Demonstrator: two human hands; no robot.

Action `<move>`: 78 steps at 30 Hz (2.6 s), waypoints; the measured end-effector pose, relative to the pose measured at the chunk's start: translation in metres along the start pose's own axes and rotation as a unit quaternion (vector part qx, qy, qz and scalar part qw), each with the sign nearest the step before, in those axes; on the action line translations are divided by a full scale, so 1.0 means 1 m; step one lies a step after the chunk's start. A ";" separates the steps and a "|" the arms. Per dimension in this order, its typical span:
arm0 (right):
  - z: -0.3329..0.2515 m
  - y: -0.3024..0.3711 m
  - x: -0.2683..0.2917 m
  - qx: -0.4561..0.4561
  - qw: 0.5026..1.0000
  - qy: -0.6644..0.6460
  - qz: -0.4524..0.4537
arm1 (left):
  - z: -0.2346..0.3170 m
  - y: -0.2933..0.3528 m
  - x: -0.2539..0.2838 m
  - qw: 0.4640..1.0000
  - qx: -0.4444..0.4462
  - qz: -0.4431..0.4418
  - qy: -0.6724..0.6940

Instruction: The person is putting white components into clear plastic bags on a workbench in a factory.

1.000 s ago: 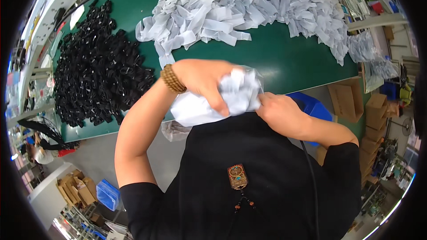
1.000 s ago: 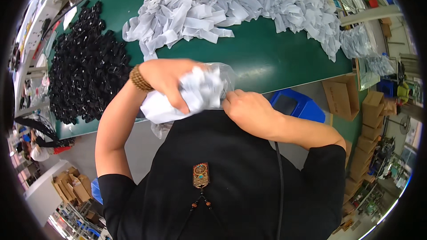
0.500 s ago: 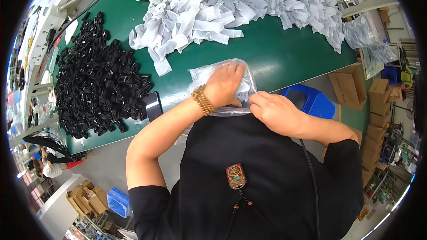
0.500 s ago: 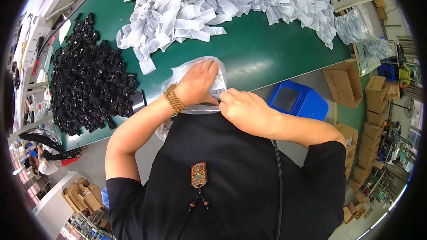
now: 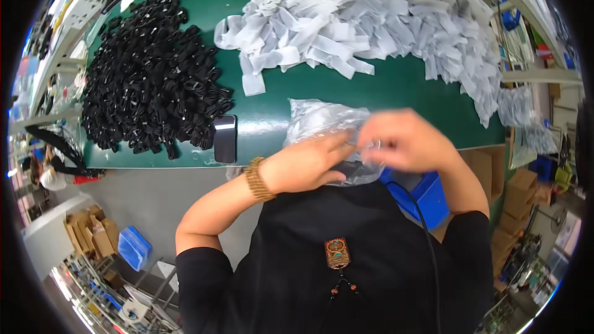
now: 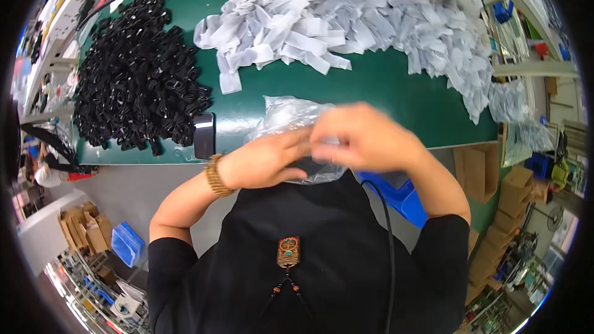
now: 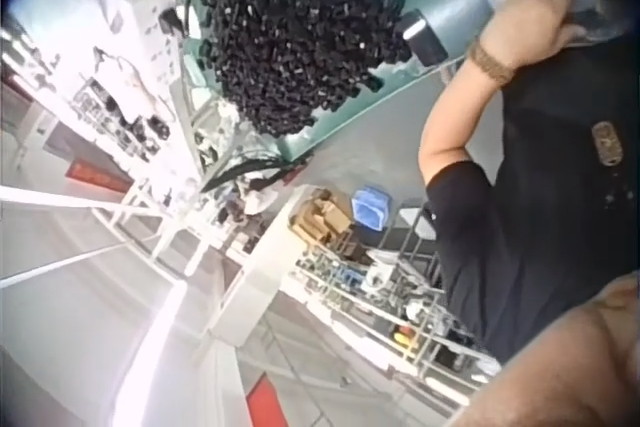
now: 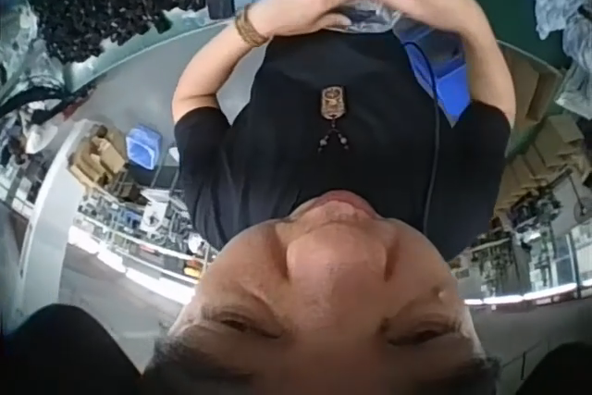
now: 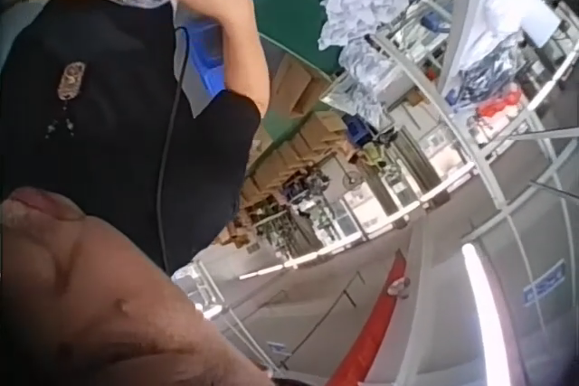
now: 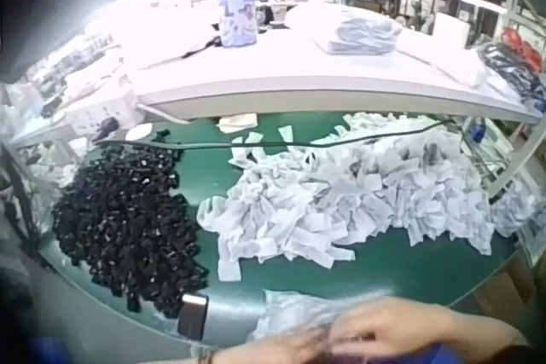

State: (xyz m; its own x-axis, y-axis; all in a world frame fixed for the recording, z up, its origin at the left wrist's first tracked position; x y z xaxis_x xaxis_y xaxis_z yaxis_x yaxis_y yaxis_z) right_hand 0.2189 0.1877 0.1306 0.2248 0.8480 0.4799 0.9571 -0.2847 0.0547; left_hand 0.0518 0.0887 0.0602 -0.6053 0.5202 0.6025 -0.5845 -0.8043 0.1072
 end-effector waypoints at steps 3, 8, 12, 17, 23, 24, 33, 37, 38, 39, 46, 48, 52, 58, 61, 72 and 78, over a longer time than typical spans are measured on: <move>0.072 -0.054 0.021 -0.069 0.985 0.034 0.152 | -0.024 0.024 0.054 0.971 0.026 0.079 0.224; 0.184 -0.179 -0.021 0.123 0.900 0.379 0.175 | -0.201 0.038 0.062 0.835 0.330 0.440 -0.019; 0.238 -0.207 -0.033 0.043 0.840 0.535 0.084 | -0.226 -0.016 0.043 0.846 0.249 0.446 -0.154; 0.240 -0.191 -0.012 0.033 0.836 0.546 0.038 | -0.239 -0.028 0.016 0.869 0.307 0.314 -0.227; 0.218 -0.215 0.037 -0.138 0.926 0.283 0.208 | -0.222 0.013 0.013 0.901 0.174 0.275 -0.288; 0.219 -0.233 0.035 -0.136 0.926 0.283 0.208 | -0.224 0.014 0.012 0.900 0.176 0.276 -0.289; 0.282 -0.307 0.028 -0.267 0.900 0.323 0.120 | -0.218 -0.011 -0.006 0.790 0.489 0.365 -0.060; 0.261 -0.300 0.041 -0.239 0.904 0.325 0.139 | -0.234 0.002 -0.015 0.777 0.457 0.430 0.055; 0.255 -0.289 0.049 -0.230 0.903 0.316 0.177 | -0.232 0.004 0.007 0.772 0.419 0.475 0.049; 0.254 -0.279 0.053 -0.231 0.903 0.318 0.175 | -0.234 0.006 0.024 0.762 0.384 0.520 0.043; 0.232 -0.211 0.013 -0.153 0.834 -0.457 0.268 | -0.303 -0.022 0.052 0.728 0.539 0.423 0.013; 0.229 -0.194 -0.004 -0.148 0.785 -0.533 0.279 | -0.299 -0.022 0.054 0.715 0.567 0.406 0.049; 0.217 -0.179 -0.014 -0.107 0.750 -0.618 0.213 | -0.324 0.019 0.030 0.707 0.514 0.456 0.168; 0.192 -0.159 -0.015 -0.092 0.777 -0.595 0.180 | -0.234 0.051 0.027 0.584 0.349 0.483 0.551; 0.174 -0.163 -0.030 -0.084 0.797 -0.571 0.179 | -0.181 0.034 0.044 0.606 0.257 0.475 0.584; 0.090 -0.137 -0.030 -0.025 0.846 -0.449 0.285 | -0.087 -0.038 0.070 0.899 0.138 0.287 0.302; 0.049 -0.110 0.017 0.089 0.899 -0.319 0.286 | -0.033 -0.017 0.097 0.906 0.061 0.371 0.197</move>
State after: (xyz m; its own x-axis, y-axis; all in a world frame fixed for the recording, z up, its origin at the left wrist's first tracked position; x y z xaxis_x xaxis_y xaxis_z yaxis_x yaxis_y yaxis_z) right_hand 0.1266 0.2549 0.0897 0.6946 0.6856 -0.2179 0.6530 -0.7279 -0.2090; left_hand -0.0150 0.1626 0.0908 -0.9668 -0.1332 0.2180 0.1110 -0.9876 -0.1111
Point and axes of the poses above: each hand's wrist, its own y-axis away from the middle knuckle, its own x-axis out of the back of the hand, z = x × y, the point moved 3 cm from there along -y, towards the middle knuckle, and after that the axes turned 8 degrees about x, right-handed, at the moved point
